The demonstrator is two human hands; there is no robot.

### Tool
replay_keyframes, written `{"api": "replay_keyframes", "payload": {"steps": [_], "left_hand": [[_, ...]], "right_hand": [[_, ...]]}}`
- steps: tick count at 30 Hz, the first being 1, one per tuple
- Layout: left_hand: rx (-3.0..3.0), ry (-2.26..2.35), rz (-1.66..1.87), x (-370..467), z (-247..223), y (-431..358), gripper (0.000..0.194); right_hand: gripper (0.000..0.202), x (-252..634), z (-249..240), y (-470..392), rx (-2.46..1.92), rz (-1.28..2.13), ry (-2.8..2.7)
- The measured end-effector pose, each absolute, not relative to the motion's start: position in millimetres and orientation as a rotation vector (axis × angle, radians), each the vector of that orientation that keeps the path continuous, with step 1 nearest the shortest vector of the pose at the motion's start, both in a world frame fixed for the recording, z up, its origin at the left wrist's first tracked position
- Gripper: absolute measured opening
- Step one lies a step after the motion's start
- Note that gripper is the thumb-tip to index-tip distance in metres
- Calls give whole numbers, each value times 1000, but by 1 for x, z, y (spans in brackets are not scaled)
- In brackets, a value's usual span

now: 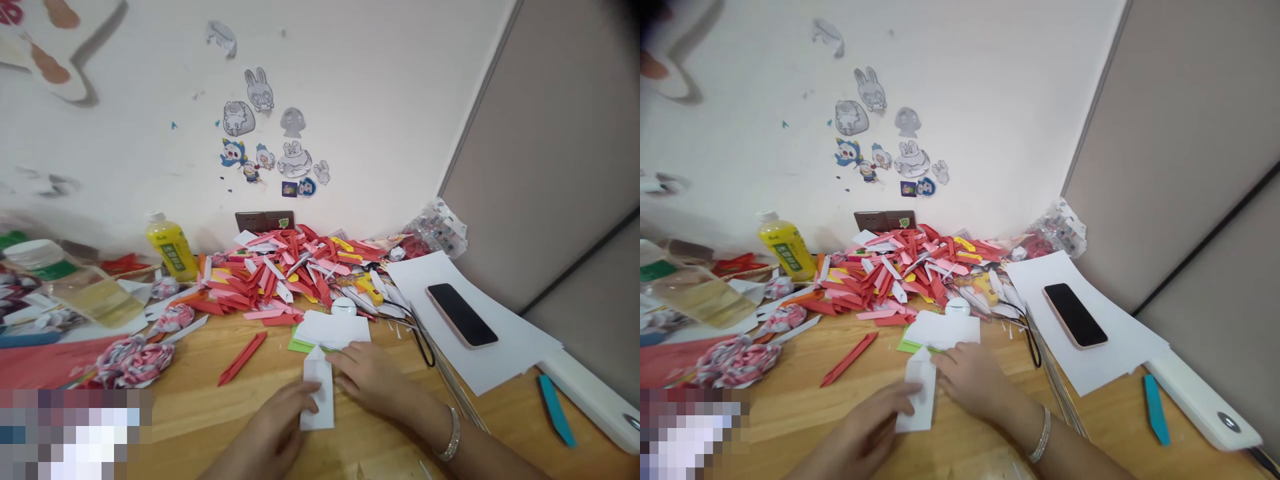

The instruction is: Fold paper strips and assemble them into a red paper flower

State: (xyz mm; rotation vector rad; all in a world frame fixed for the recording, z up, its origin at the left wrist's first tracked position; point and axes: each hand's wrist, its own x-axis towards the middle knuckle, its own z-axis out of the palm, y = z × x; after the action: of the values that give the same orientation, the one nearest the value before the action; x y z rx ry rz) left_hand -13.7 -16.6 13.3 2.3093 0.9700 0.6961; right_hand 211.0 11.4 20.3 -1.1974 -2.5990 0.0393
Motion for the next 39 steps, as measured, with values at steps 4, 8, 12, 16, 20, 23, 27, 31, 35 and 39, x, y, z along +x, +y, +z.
{"api": "replay_keyframes", "payload": {"steps": [4, 8, 12, 16, 20, 23, 27, 31, 35, 39], "left_hand": [[2222, 1026, 856, -18, -2, -6, 41], [1892, 992, 880, -16, -8, -1, 48], [1640, 847, 863, -13, -13, -1, 57], [1801, 939, 865, -13, -12, -3, 36], [2295, 1028, 756, -15, 0, -5, 23], [2564, 914, 759, -16, 8, -4, 18], [2665, 818, 785, -17, 7, 1, 17], [2588, 813, 785, -19, 0, 5, 16], [2510, 834, 762, -19, -3, 9, 13], [2418, 864, 750, -17, -2, 13, 9]], "right_hand": [[19, 211, 19, 11, -1006, 57, -2602], [14, 209, 19, 10, -795, 63, -2667], [13, 207, 17, 11, -752, 18, -2571], [17, 207, 12, 12, -698, 1, -2480], [17, 206, 9, 11, -682, 38, -2512], [15, 204, 8, 9, -672, 76, -2584], [12, 205, 9, 11, -661, 172, -2660], [8, 209, 13, 14, -703, 318, -2656], [6, 209, 12, 18, -784, 465, -2590], [3, 206, 5, 21, -836, 576, -2490]]}}
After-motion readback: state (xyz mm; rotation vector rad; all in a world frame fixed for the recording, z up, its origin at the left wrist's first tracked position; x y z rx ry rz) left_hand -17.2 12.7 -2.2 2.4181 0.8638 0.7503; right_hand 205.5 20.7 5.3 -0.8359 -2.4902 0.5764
